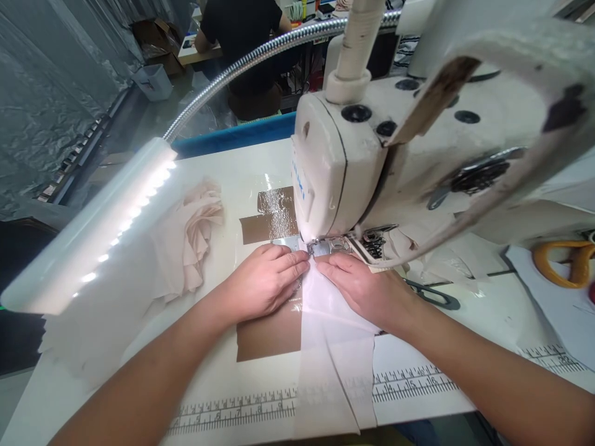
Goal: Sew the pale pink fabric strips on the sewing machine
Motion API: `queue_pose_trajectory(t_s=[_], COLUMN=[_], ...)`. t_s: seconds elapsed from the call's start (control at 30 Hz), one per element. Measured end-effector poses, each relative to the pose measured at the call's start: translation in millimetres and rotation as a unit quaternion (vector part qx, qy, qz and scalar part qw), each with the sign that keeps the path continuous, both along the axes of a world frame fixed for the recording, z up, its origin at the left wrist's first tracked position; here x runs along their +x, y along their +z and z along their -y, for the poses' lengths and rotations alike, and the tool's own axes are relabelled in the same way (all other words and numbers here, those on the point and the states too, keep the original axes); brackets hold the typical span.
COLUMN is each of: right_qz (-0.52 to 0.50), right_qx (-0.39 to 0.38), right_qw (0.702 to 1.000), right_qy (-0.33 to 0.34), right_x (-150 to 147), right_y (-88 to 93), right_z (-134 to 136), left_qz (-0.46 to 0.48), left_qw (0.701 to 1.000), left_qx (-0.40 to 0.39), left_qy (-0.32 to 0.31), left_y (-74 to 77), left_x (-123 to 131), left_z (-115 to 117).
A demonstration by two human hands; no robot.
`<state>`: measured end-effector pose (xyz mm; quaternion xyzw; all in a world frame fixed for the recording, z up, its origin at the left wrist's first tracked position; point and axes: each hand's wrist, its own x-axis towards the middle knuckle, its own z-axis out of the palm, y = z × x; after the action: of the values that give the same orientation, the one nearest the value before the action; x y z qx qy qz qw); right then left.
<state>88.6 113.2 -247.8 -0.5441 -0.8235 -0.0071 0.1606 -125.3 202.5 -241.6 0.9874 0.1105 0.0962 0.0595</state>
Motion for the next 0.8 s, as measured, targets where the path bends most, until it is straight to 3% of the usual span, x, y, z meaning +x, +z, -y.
queue_pose_trajectory(t_s=[0.2,0.5,0.8], right_qz=[-0.006,-0.022,-0.079], right_qx=[0.001,-0.056,-0.085], right_qw=[1.0,0.996,0.993], right_qy=[0.0,0.065,0.019], right_x=[2.2,14.1,9.3], right_y=[-5.4,0.9,3.8], right_z=[-3.4,-7.2,-3.7], left_qz=[-0.003,-0.003,-0.009], left_qw=[1.0,0.999,1.0], left_qx=[-0.016,-0.035,-0.018], left_qy=[0.003,0.001,-0.01], left_y=[0.1,0.6,2.6], left_x=[-1.3,-1.0,-0.8], left_z=[-1.2,1.3,3.4])
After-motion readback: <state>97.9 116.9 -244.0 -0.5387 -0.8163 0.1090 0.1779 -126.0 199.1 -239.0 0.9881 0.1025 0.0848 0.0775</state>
